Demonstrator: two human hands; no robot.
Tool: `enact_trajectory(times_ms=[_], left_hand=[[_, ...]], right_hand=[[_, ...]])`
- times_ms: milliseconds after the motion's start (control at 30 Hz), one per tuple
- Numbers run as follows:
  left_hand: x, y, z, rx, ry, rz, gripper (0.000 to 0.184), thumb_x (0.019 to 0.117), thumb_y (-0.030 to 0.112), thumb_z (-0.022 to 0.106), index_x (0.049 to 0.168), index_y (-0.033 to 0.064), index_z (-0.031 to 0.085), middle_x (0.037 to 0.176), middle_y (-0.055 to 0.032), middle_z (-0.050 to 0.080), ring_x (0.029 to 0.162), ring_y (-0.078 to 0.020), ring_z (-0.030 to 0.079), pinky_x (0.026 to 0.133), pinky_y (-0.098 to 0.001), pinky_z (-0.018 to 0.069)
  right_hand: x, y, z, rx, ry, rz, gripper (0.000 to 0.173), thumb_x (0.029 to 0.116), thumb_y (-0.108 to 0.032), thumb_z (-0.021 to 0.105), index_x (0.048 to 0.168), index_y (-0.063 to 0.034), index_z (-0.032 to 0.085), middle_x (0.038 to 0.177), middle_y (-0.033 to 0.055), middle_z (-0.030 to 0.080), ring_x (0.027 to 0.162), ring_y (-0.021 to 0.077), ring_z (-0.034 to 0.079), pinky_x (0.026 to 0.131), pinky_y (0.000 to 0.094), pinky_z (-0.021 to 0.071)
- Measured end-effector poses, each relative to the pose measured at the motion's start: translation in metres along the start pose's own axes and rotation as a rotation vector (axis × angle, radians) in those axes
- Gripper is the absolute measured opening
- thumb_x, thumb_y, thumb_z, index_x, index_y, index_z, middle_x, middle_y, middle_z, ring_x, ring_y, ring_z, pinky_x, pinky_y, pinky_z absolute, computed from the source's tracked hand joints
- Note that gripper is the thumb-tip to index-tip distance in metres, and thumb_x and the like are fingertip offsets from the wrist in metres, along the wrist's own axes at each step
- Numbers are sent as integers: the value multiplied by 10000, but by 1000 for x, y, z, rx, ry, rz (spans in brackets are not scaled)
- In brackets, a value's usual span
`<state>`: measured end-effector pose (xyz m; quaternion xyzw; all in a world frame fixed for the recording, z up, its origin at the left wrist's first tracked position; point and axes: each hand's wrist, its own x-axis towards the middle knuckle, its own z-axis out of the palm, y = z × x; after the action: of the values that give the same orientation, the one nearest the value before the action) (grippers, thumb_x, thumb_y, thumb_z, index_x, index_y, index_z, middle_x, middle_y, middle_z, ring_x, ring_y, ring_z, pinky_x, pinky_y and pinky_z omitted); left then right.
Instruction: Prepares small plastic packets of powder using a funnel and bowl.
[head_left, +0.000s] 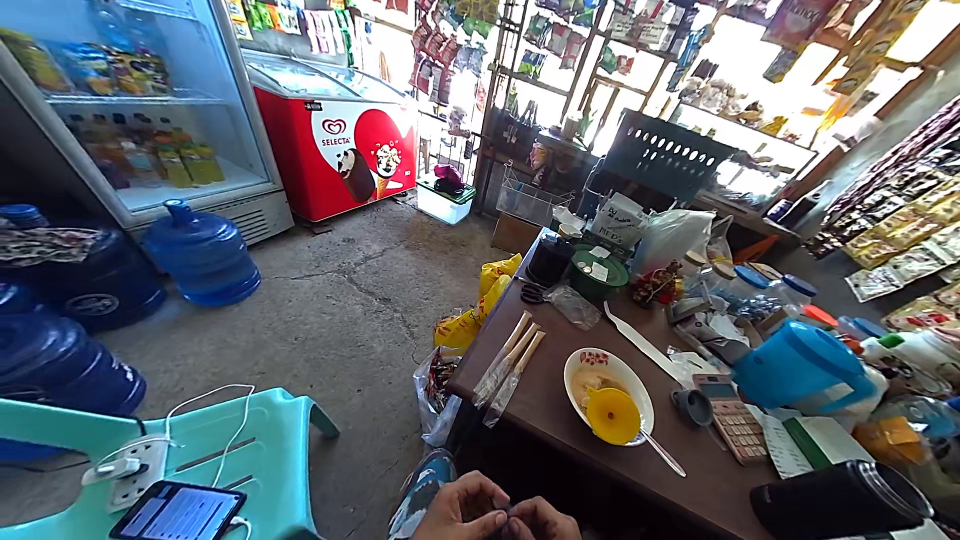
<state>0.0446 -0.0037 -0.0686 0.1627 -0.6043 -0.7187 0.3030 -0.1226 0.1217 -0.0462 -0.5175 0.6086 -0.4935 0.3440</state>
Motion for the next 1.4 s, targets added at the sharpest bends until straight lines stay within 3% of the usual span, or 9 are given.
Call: enact_trajectory(times_ms=[100,267,400,800,900,1033,1167,1267,1400], left_hand=[[4,-3,10,-55,49,1,76,910,54,721,980,35,745,959,10,745,843,-55,701,798,-248,596],[22,9,18,-47,80,79,97,948,95,696,991,25,748,985,-1,737,872,-61,696,811,-255,597],[31,31,26,-68,115,26,87,942,62,693,995,15,743,995,12,721,885,-50,688,820,-243,596],[45,33,24,33,155,90,90,899,74,757,972,22,767,937,7,696,840,-39,676,775,-206,595],[49,30,22,123,180,165,78,884,110,780,922,42,779,901,26,699,840,-17,664,780,-186,574],[53,29,19,220,197,216,85,862,131,808,886,53,785,871,25,705,819,-10,663,770,-174,566],[61,32,19,266,211,242,107,845,159,824,857,59,788,852,20,706,802,-6,661,758,-170,566],[66,35,20,273,193,243,113,850,156,821,856,49,786,852,6,705,814,-9,662,767,-165,563],[65,31,24,322,134,243,129,859,168,815,880,43,792,851,-10,697,807,-1,644,758,-149,541]], right_hand=[[-1,-6,4,111,88,41,127,962,1,636,1066,60,679,859,73,747,729,108,724,698,287,628],[11,-13,3,217,170,8,137,985,-58,622,1078,25,677,871,28,747,721,86,722,656,258,628],[18,-28,1,335,184,20,112,992,-42,612,1077,13,660,875,-6,745,728,62,711,672,239,616],[26,-25,6,483,186,61,99,983,-15,624,1061,28,668,863,39,748,707,77,708,668,229,610],[28,-23,2,347,192,34,153,977,-35,637,1115,28,658,910,19,736,699,44,680,640,200,587],[28,-13,-19,-8,287,-163,279,977,-126,667,1216,18,651,1107,52,718,659,-9,606,586,159,537],[35,-15,-54,-163,416,-268,232,991,-182,655,1168,-39,699,1025,16,724,642,-16,594,582,144,527],[40,-20,-67,-269,430,-375,232,993,-235,655,1171,-93,697,1164,14,710,739,-25,619,608,120,516],[44,-31,-59,-407,297,-467,341,983,-420,668,1233,-188,677,1401,53,584,1100,35,636,840,175,561]])
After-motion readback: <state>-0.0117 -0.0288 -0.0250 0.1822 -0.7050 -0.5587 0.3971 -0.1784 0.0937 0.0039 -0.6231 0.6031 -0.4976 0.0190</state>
